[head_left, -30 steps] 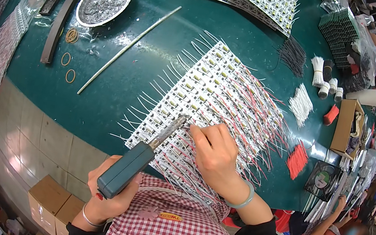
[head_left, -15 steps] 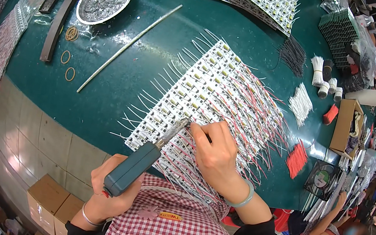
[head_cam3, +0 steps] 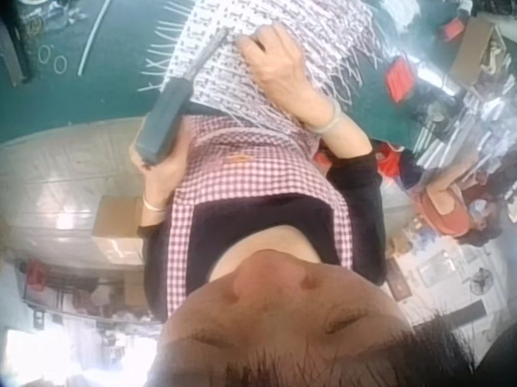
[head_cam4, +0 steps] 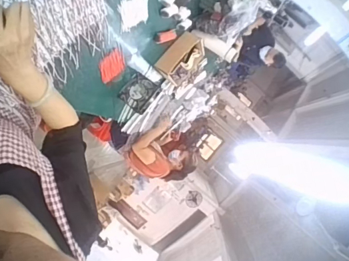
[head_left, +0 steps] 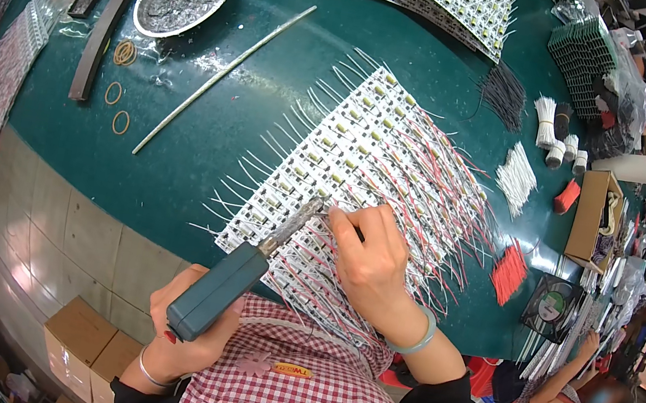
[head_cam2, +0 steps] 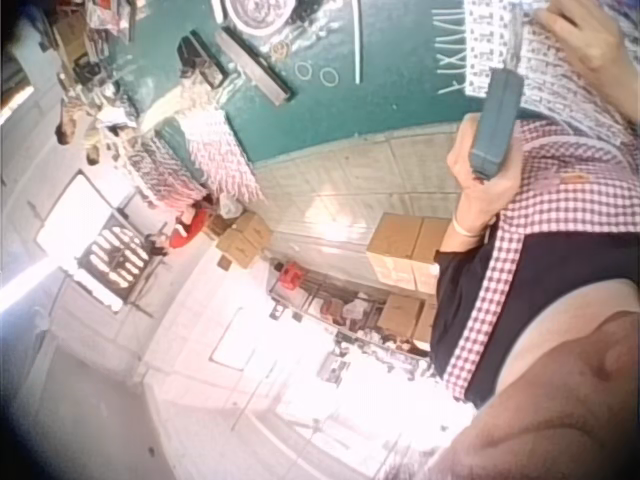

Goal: The person uses a soldering iron to attach red and white wires to a grid of LED modules on a green workbench. They repeatedly pick up wires, position them on the board, and apply the soldering iron to secure the connections. The person also uses a metal rod to adjust the wires on the board.

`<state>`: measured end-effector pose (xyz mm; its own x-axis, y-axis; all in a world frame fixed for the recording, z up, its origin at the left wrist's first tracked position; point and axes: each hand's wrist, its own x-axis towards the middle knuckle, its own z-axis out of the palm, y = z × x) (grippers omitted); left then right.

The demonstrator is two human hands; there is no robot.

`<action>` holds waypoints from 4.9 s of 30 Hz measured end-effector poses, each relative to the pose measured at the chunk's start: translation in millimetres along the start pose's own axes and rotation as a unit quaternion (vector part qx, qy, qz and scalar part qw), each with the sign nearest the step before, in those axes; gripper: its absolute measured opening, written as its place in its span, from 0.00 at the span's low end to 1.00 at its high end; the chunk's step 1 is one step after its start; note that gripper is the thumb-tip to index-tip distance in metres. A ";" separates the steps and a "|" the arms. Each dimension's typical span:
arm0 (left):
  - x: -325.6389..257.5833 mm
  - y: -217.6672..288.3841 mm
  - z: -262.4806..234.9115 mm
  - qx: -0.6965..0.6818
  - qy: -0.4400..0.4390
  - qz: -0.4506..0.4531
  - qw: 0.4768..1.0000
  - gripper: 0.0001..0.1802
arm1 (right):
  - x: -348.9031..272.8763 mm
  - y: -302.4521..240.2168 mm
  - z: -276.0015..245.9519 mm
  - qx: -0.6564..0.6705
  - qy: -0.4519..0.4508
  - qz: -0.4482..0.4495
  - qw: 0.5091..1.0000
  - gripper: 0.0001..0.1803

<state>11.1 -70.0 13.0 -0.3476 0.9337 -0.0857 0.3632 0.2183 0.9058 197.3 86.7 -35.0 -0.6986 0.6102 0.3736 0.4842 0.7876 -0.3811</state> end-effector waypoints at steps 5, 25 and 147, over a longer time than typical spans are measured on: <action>-0.9 1.3 -2.2 -0.002 -0.013 -0.004 1.000 0.12 | -1.3 0.9 0.5 -0.001 0.002 0.004 1.000 0.16; -17.5 -7.3 -7.4 -0.014 0.005 -0.023 1.000 0.13 | -11.2 -14.6 3.4 0.026 0.000 -0.002 1.000 0.18; -38.6 -18.5 -12.6 0.002 0.035 0.015 0.999 0.09 | -21.6 -34.2 8.5 0.001 -0.007 -0.001 1.000 0.15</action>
<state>6.9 -113.6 4.8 -0.3950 0.9182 -0.0287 0.3779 0.1909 0.9060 191.3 45.9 -37.2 -0.7073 0.6074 0.3617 0.4818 0.7886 -0.3820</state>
